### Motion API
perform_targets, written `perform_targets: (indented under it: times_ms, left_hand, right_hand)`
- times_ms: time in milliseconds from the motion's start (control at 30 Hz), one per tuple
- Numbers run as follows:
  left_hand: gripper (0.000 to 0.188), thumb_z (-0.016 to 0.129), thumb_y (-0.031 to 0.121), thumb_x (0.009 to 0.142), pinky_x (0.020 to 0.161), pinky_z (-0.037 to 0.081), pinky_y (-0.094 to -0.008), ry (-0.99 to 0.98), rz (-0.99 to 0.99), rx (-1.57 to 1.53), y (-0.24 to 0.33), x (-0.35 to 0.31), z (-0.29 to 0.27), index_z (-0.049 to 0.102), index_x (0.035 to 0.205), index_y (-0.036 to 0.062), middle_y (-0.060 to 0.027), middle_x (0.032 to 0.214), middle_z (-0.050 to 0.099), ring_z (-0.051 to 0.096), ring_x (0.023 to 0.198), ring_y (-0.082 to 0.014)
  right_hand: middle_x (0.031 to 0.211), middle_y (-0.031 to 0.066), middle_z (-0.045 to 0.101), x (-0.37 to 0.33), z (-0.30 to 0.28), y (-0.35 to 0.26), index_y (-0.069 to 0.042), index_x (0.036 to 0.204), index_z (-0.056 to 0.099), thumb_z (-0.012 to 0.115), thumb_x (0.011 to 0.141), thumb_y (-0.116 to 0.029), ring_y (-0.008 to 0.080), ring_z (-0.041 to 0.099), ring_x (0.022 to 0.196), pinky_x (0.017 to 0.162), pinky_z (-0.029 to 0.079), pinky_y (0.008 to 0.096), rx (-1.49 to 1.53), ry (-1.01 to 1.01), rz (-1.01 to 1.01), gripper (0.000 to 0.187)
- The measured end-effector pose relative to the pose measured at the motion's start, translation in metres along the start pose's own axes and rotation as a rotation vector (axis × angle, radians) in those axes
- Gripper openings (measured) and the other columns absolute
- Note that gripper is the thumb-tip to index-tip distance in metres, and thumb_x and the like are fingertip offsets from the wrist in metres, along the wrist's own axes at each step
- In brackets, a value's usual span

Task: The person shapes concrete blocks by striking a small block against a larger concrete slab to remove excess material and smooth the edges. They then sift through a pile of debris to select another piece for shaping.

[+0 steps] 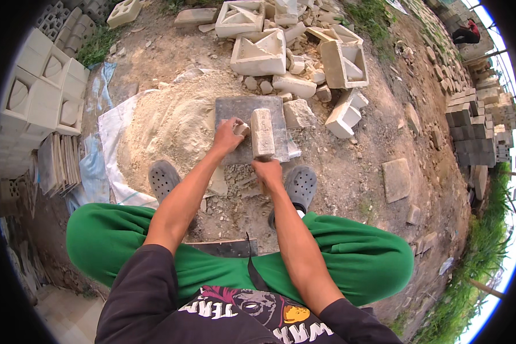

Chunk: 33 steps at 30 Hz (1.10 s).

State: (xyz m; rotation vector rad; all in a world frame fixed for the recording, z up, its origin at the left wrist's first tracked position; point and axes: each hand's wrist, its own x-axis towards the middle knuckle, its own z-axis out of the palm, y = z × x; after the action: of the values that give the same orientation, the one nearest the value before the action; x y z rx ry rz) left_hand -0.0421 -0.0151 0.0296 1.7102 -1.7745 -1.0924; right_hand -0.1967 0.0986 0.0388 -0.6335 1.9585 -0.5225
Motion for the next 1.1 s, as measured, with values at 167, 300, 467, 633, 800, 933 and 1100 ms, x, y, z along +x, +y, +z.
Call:
perform_targets:
  times_ms: [167, 300, 467, 633, 800, 933, 1100]
  left_hand:
    - [0.060, 0.074, 0.004, 0.069, 0.096, 0.048, -0.0406, -0.180, 0.196, 0.296, 0.004, 0.010, -0.039, 0.056, 0.126, 0.0085, -0.0165, 0.113, 0.064, 0.060, 0.111, -0.0334]
    - [0.063, 0.076, 0.008, 0.071, 0.096, 0.049, -0.0396, -0.262, 0.192, 0.122, 0.007, 0.015, -0.046, 0.054, 0.130, 0.0089, -0.0153, 0.112, 0.066, 0.061, 0.110, -0.0333]
    - [0.054, 0.081, 0.029, 0.077, 0.095, 0.049, -0.0389, -0.230, -0.064, 0.211, 0.004, 0.007, -0.041, 0.060, 0.123, 0.0106, -0.0151, 0.112, 0.066, 0.061, 0.110, -0.0307]
    - [0.047, 0.079, 0.031, 0.079, 0.092, 0.049, -0.0410, -0.198, 0.027, 0.251, -0.006, 0.006, -0.034, 0.063, 0.119, 0.0105, -0.0160, 0.113, 0.065, 0.062, 0.108, -0.0329]
    - [0.041, 0.075, 0.022, 0.081, 0.096, 0.047, -0.0423, -0.486, 0.265, 0.424, -0.008, 0.017, -0.053, 0.063, 0.120, 0.0125, -0.0151, 0.116, 0.063, 0.058, 0.112, -0.0348]
    - [0.047, 0.077, 0.027, 0.077, 0.097, 0.047, -0.0418, -0.419, 0.228, 0.375, -0.025, 0.017, -0.046, 0.064, 0.120, 0.0105, -0.0169, 0.118, 0.062, 0.058, 0.113, -0.0349]
    - [0.083, 0.081, 0.048, 0.069, 0.095, 0.049, -0.0413, -0.021, -0.210, 0.269, -0.011, -0.012, -0.015, 0.051, 0.127, -0.0034, -0.0245, 0.114, 0.061, 0.060, 0.112, -0.0361]
  right_hand:
    - [0.075, 0.0147, 0.070, -0.005, 0.008, -0.005, 0.009, 0.088, 0.070, 0.073, 0.068, -0.023, 0.0230, 0.067, 0.055, 0.053, 0.056, 0.0364, -0.010, -0.002, 0.041, 0.037]
    - [0.079, 0.0160, 0.070, 0.010, 0.029, 0.012, 0.008, 0.091, 0.070, 0.073, 0.068, -0.022, 0.0240, 0.068, 0.057, 0.054, 0.056, 0.0365, -0.002, 0.179, -0.011, 0.038]
    - [0.081, 0.0160, 0.071, 0.011, 0.034, 0.015, 0.009, 0.096, 0.070, 0.073, 0.068, -0.021, 0.0257, 0.069, 0.060, 0.053, 0.056, 0.0365, 0.039, 0.142, -0.006, 0.041]
    - [0.080, 0.0151, 0.070, 0.017, 0.029, 0.020, 0.009, 0.091, 0.069, 0.072, 0.068, -0.020, 0.0247, 0.068, 0.058, 0.052, 0.055, 0.0366, 0.031, 0.112, -0.015, 0.037]
    - [0.072, 0.0123, 0.067, 0.005, 0.014, 0.004, 0.008, 0.083, 0.067, 0.072, 0.070, -0.018, 0.0224, 0.064, 0.051, 0.048, 0.053, 0.0363, 0.057, 0.004, -0.037, 0.030]
    - [0.068, 0.0115, 0.064, -0.009, 0.015, -0.012, 0.008, 0.080, 0.066, 0.072, 0.070, -0.017, 0.0226, 0.062, 0.048, 0.047, 0.052, 0.0362, 0.105, -0.031, 0.034, 0.027]
    - [0.068, 0.0123, 0.064, -0.005, 0.016, -0.007, 0.008, 0.081, 0.066, 0.072, 0.070, -0.016, 0.0232, 0.061, 0.047, 0.045, 0.051, 0.0371, 0.091, 0.004, 0.020, 0.027]
